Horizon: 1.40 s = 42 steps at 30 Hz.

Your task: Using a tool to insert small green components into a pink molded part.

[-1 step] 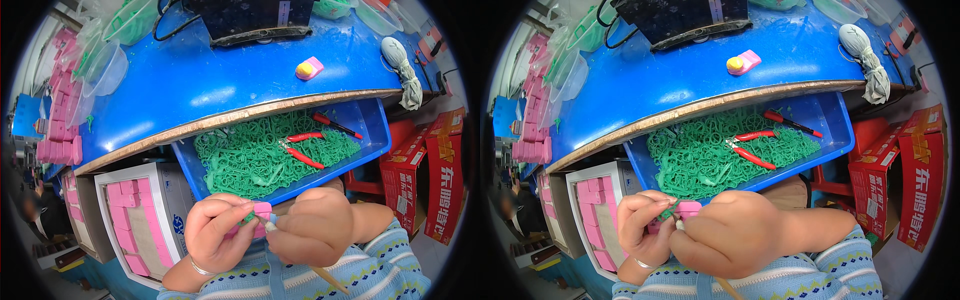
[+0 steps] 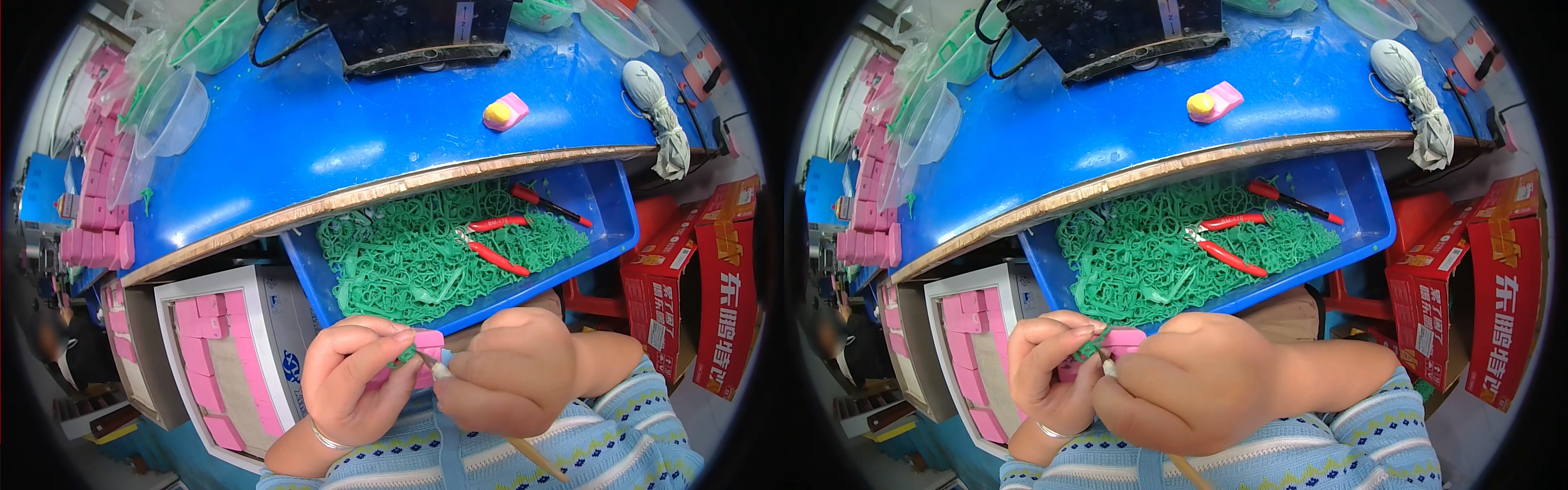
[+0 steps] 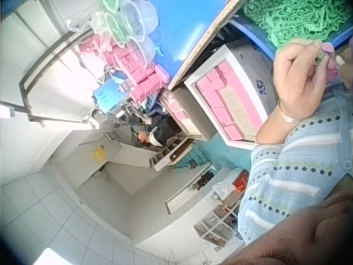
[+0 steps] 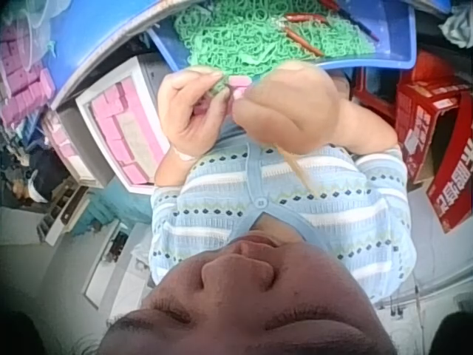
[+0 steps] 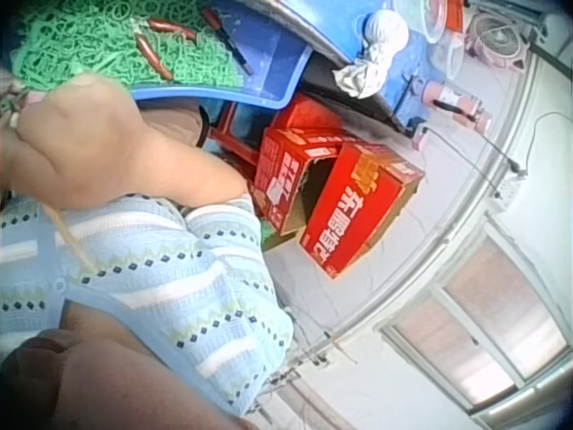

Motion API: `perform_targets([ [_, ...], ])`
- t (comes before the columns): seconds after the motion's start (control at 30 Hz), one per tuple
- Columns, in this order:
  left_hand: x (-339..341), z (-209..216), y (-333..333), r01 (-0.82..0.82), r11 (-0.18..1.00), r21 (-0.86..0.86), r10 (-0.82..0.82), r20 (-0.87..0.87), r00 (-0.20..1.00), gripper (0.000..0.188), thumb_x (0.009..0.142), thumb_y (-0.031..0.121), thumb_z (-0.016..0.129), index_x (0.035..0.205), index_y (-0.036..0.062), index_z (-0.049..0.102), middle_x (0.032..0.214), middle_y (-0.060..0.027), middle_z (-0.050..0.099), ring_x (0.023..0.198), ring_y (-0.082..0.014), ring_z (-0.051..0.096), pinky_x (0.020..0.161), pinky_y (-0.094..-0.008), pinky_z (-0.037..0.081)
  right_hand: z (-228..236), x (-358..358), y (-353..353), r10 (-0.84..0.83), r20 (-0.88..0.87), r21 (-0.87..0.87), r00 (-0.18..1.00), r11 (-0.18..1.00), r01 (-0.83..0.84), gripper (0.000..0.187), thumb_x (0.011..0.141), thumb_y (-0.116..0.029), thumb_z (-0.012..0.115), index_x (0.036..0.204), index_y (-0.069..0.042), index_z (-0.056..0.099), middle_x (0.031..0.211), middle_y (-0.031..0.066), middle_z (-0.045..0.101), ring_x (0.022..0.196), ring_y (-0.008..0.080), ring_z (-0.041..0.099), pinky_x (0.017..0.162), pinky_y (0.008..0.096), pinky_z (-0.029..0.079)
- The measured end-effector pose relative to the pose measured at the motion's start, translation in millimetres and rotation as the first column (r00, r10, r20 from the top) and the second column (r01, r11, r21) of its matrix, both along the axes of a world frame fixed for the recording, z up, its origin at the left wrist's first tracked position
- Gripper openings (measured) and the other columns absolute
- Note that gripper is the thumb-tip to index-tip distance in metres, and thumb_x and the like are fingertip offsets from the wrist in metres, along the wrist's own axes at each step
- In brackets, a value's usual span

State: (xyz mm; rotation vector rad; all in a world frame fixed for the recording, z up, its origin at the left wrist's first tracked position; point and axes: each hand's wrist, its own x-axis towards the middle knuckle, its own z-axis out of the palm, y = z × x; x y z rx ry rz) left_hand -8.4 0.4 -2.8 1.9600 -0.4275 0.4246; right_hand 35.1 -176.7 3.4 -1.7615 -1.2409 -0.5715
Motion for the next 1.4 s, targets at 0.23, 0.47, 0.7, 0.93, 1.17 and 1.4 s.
perform_targets([
  [0.23, -2, -2, 0, -0.014, 0.999, -0.045, 0.012, -0.026, 1.0, 0.038, 0.064, -0.011, 0.071, 0.1, -0.0013, 0.062, 0.084, -0.0082, 0.054, 0.079, -0.0224, 0.062, 0.062, -0.0291, 0.052, -2, 2, -3, 0.078, -0.034, -0.055, 0.996, 0.995, -0.08, 0.026, 0.065, -0.015, 0.065, 0.086, -0.001, 0.062, 0.077, 0.0082, 0.06, 0.054, 0.0152, 0.055, 0.046, 0.0257, 0.04],
  [0.47, -1, -3, 2, 0.012, 0.998, -0.059, -0.014, -0.037, 0.999, 0.036, 0.065, -0.01, 0.072, 0.099, -0.0026, 0.063, 0.086, -0.0085, 0.054, 0.079, -0.0225, 0.062, 0.064, -0.0292, 0.052, 11, 6, 1, 0.158, -0.437, 0.116, 0.885, 0.986, -0.119, 0.022, 0.068, -0.003, 0.065, 0.088, -0.002, 0.057, 0.072, 0.0081, 0.055, 0.054, 0.0225, 0.055, 0.046, 0.0302, 0.045],
  [0.7, -1, 1, 0, 0.012, 1.0, -0.021, -0.013, -0.042, 0.999, 0.035, 0.067, -0.01, 0.071, 0.1, -0.0032, 0.063, 0.087, -0.0089, 0.054, 0.08, -0.0218, 0.061, 0.065, -0.0287, 0.051, 16, 13, -2, 0.223, -0.541, 0.16, 0.811, 0.974, -0.161, 0.018, 0.07, -0.002, 0.065, 0.086, -0.003, 0.056, 0.066, 0.0075, 0.053, 0.052, 0.0241, 0.053, 0.045, 0.032, 0.043],
  [0.93, -1, -4, 1, 0.034, 0.999, -0.011, -0.035, -0.048, 0.998, 0.036, 0.069, -0.007, 0.071, 0.104, -0.0035, 0.063, 0.09, -0.0094, 0.053, 0.078, -0.0209, 0.059, 0.064, -0.0281, 0.05, 14, 9, 0, 0.126, -0.433, 0.146, 0.893, 0.987, -0.068, 0.017, 0.066, -0.001, 0.063, 0.081, -0.003, 0.056, 0.065, 0.0077, 0.053, 0.048, 0.0223, 0.051, 0.042, 0.03, 0.041],
  [1.17, -1, -3, 2, 0.051, 0.999, -0.008, -0.051, -0.046, 0.998, 0.036, 0.071, -0.005, 0.071, 0.106, -0.0034, 0.062, 0.09, -0.0094, 0.053, 0.078, -0.0206, 0.059, 0.064, -0.0279, 0.05, 10, 11, -6, 0.15, -0.423, 0.177, 0.894, 0.981, -0.081, 0.009, 0.074, -0.009, 0.055, 0.079, -0.002, 0.056, 0.07, 0.0097, 0.057, 0.051, 0.0204, 0.054, 0.045, 0.0296, 0.043],
  [1.4, -6, -4, 2, 0.004, 0.875, -0.485, -0.21, -0.371, 0.905, 0.028, 0.086, 0.005, 0.06, 0.112, -0.0046, 0.056, 0.097, -0.0174, 0.062, 0.09, -0.0234, 0.062, 0.076, -0.0329, 0.052, 13, 13, -7, 0.141, -0.465, 0.226, 0.874, 0.973, -0.037, 0.018, 0.065, 0.0, 0.065, 0.082, -0.002, 0.058, 0.072, 0.0079, 0.061, 0.052, 0.021, 0.058, 0.046, 0.029, 0.046],
])
